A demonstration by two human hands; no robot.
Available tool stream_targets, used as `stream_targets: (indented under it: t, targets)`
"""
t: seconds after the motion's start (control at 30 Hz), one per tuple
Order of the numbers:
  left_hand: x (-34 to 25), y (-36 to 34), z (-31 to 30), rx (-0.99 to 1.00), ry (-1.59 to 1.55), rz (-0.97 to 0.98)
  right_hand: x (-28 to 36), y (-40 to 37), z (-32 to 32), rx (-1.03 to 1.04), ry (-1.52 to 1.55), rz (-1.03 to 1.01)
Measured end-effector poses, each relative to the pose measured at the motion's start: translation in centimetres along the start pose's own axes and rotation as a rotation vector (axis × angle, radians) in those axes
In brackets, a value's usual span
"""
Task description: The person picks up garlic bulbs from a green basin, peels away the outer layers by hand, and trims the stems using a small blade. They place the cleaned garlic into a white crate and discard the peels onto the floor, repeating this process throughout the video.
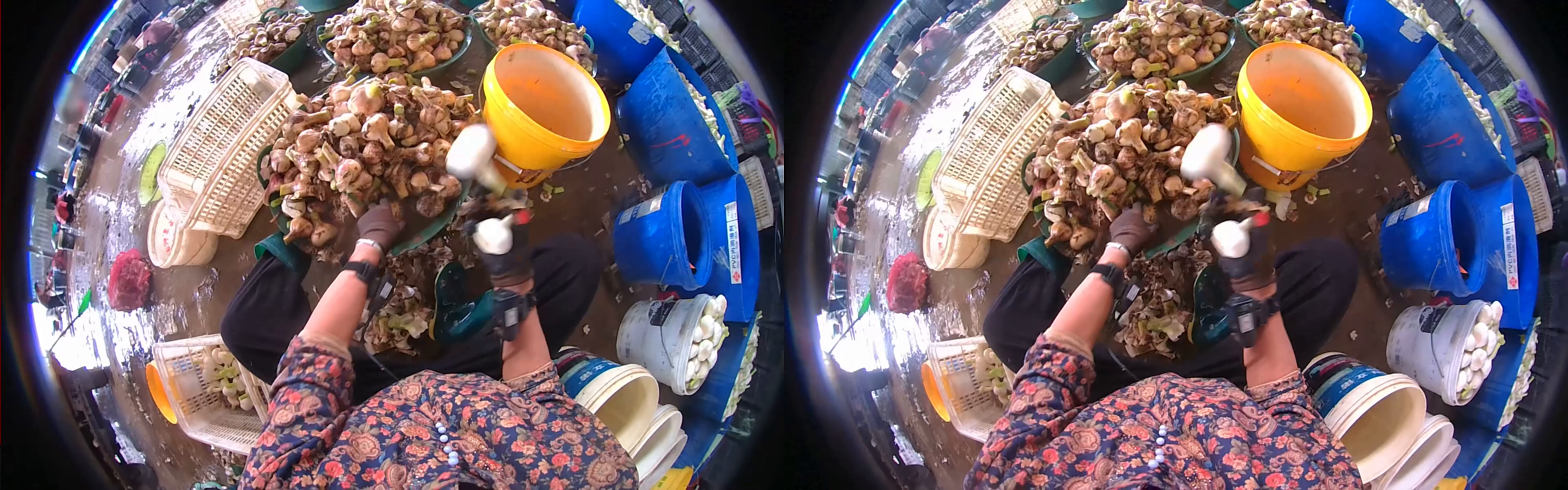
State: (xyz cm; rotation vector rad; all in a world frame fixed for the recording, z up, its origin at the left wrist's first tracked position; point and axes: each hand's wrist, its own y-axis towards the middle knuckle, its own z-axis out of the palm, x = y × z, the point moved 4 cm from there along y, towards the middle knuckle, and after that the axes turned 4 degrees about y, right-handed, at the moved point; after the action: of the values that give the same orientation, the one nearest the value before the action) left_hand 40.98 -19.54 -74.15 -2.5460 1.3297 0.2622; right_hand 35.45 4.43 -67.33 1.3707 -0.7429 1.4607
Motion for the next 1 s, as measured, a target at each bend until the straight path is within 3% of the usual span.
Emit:
stream_targets:
  t: [0.07, 0.1, 0.13, 0.17, 0.2, 0.23, 0.27, 0.3, 0.33, 0.37, 0.4, 0.43, 0.47, 0.53, 0.57, 0.63, 0.67, 0.73, 0.77, 0.8, 0.87, 0.93, 1.0]
  targets:
    - [-0.2, 2.5, 3.8, 0.299, 0.076, 0.011, 4.2, 1.8, 0.4, -0.086, 0.473, 0.160]
    - [-0.5, 3.0, 4.6, 0.293, 0.085, 0.097, 2.2, 1.4, 0.7, 0.014, 0.956, 0.422]
    - [0.3, 3.3, 6.0, 0.265, 0.038, 0.091, -5.2, -0.6, -1.2, 0.409, 1.309, 0.414]
    - [-1.3, 2.0, 3.3, 0.266, -0.011, 0.014, -7.6, -1.3, -2.4, 0.320, 0.486, 0.242]
    - [0.0, 2.9, 6.0, 0.255, -0.115, 0.027, -9.2, -1.9, -2.5, 0.144, -0.335, 0.066]
    - [0.0, 2.9, 5.9, 0.336, -0.306, 0.100, -14.4, -3.0, -0.5, 0.057, -0.014, 0.255]
    - [-1.8, 1.1, 2.6, 0.167, -0.606, 0.297, -13.9, -2.9, 0.2, 0.069, -0.151, 0.101]
    - [0.8, 2.1, 5.8, 0.305, -0.804, 0.449, -8.5, -3.1, 2.3, 0.077, -0.284, 0.134]
    - [0.2, 0.4, 3.3, 0.352, -0.816, 0.431, -12.2, -3.3, 3.3, 0.071, -0.263, 0.322]
    - [0.3, -0.7, 2.6, 0.638, -0.729, 0.318, -13.6, -3.6, 4.2, 0.097, -0.391, 0.372]
    - [-0.6, -2.7, 0.2, 0.710, -0.804, 0.241, -10.7, -3.2, 5.0, 0.107, -0.324, 0.395]
    - [-1.4, -4.6, -1.3, 0.766, -0.874, 0.228, -12.0, -3.4, 5.4, 0.236, -0.400, 0.512]
    - [-2.2, -6.1, -2.7, 0.817, -0.943, 0.203, -13.7, -4.2, 5.3, 0.305, -0.256, 0.777]
    - [-3.7, -8.6, -6.2, 0.653, -1.057, 0.234, -12.3, -5.7, 5.7, 0.164, 0.358, 0.893]
    - [-1.7, -7.8, -3.3, 0.608, -1.139, 0.270, -9.6, -6.5, 5.7, 0.164, 0.359, 0.892]
    - [-1.6, -8.6, -3.3, 0.504, -1.102, 0.270, -0.7, -5.5, 5.6, 0.436, -0.102, 0.054]
    - [-1.8, -8.8, -3.6, 0.402, -1.063, 0.276, -1.2, -5.4, 5.9, 0.437, -0.107, 0.047]
    - [-2.0, -9.0, -4.1, 0.349, -1.039, 0.251, -7.5, -5.3, 5.9, 0.109, 0.097, 0.769]
    - [-1.8, -9.3, -4.2, 0.357, -1.072, 0.259, -11.7, -4.6, 5.5, 0.251, -0.257, 0.633]
    - [-1.6, -9.5, -4.1, 0.366, -1.104, 0.265, -10.4, -4.8, 5.8, 0.186, -0.275, 0.458]
    - [-1.0, -9.6, -3.1, 0.349, -1.029, 0.329, -7.7, -5.1, 6.2, 0.231, -0.485, 0.410]
    - [-0.9, -9.7, -2.8, 0.321, -0.879, 0.426, -8.3, -4.8, 6.3, 0.173, -0.434, 0.363]
    - [-0.2, -9.6, -2.2, 0.368, -0.851, 0.384, -8.8, -4.9, 6.2, 0.207, -0.507, 0.314]
